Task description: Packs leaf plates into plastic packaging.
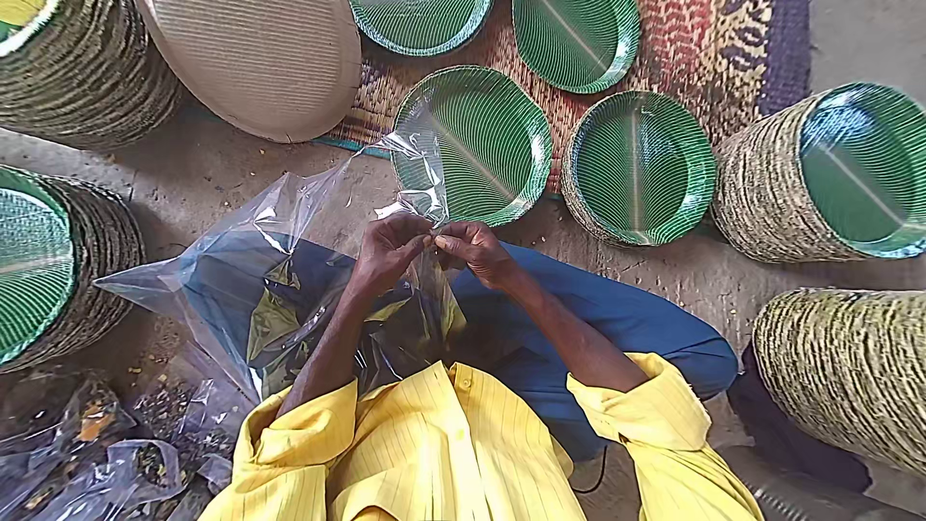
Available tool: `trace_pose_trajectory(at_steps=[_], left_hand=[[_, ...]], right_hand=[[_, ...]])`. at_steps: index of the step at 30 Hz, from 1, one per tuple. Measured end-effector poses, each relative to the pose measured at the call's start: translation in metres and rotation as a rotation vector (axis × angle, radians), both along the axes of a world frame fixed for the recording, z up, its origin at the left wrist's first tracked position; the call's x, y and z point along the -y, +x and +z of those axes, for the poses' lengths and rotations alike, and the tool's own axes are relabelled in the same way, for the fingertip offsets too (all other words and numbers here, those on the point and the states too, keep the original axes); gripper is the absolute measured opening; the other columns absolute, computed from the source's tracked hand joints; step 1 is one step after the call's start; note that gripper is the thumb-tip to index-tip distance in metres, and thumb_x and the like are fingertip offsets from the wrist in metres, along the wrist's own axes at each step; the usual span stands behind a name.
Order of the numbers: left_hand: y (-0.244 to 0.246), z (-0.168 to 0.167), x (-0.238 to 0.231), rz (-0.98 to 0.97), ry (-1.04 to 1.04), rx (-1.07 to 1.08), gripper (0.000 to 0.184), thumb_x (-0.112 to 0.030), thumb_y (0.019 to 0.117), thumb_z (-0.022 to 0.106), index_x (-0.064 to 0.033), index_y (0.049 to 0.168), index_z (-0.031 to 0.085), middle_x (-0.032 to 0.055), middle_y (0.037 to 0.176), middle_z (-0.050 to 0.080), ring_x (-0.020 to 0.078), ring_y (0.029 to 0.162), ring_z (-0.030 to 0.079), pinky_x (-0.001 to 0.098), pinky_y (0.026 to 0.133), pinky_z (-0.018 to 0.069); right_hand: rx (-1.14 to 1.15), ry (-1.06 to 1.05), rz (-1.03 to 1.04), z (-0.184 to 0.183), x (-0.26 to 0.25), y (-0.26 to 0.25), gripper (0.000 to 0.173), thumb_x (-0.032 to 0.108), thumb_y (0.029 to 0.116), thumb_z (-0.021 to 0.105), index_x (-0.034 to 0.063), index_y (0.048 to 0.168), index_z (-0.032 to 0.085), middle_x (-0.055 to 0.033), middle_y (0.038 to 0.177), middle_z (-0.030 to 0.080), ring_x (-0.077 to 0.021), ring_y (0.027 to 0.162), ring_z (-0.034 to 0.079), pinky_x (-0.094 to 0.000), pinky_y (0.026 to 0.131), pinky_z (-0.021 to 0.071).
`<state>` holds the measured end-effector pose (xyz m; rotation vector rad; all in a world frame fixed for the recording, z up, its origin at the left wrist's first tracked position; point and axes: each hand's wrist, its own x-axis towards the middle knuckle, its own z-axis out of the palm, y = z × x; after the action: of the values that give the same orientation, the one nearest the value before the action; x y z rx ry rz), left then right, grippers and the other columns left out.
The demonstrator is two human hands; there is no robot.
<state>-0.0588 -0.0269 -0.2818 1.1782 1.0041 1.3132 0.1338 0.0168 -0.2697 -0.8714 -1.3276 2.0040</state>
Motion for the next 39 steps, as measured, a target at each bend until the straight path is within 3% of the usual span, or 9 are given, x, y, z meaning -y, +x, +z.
trace_pose_trajectory(at_steps=[5, 18, 31, 39], left_hand=[[-0.0018, -0.0013, -0.0004, -0.015, -0.01, 0.014, 0.019, 0.005, 0.0895, 0.066, -0.0025, 0.107, 0.068, -0.0028, 0.096, 0.074, 0.0044, 0.086, 0.07, 0.0243, 0.082, 0.0605], [0.0003, -0.0006, 0.0003, -0.007, -0.029, 0.009, 0.019, 0.006, 0.0889, 0.067, -0.0026, 0.105, 0.068, -0.003, 0.095, 0.074, 0.004, 0.084, 0.07, 0.0235, 0.08, 0.0603], [0.003, -0.0021, 0.004, 0.063, 0.005, -0.029, 0.018, 0.005, 0.0907, 0.065, -0.0067, 0.103, 0.07, -0.0051, 0.095, 0.074, 0.0031, 0.084, 0.07, 0.0226, 0.08, 0.0598], [0.0038, 0.0002, 0.0043, -0.039, -0.03, -0.069, 0.017, 0.004, 0.0923, 0.063, -0.0031, 0.106, 0.07, -0.0018, 0.095, 0.074, 0.0036, 0.082, 0.069, 0.0223, 0.077, 0.0594]], right_hand=[[-0.004, 0.006, 0.018, 0.0048, -0.0019, 0.0023, 0.017, -0.002, 0.1004, 0.054, 0.0013, 0.097, 0.07, -0.0018, 0.079, 0.073, -0.0088, 0.07, 0.071, -0.0258, 0.069, 0.0619], [0.014, 0.108, -0.021, 0.0009, -0.0013, 0.0024, 0.017, -0.006, 0.0962, 0.056, 0.0014, 0.095, 0.071, 0.0001, 0.078, 0.072, -0.0056, 0.068, 0.067, -0.0229, 0.066, 0.0585], [0.097, -0.001, -0.106, 0.0032, -0.001, 0.0012, 0.019, -0.004, 0.0976, 0.052, 0.0034, 0.09, 0.068, 0.0009, 0.072, 0.068, -0.0048, 0.061, 0.064, -0.0215, 0.059, 0.0564], [0.058, -0.072, -0.079, 0.0017, -0.0013, 0.0019, 0.018, -0.001, 0.0982, 0.051, 0.0047, 0.093, 0.068, -0.0003, 0.076, 0.069, -0.0074, 0.064, 0.066, -0.0244, 0.061, 0.0588]])
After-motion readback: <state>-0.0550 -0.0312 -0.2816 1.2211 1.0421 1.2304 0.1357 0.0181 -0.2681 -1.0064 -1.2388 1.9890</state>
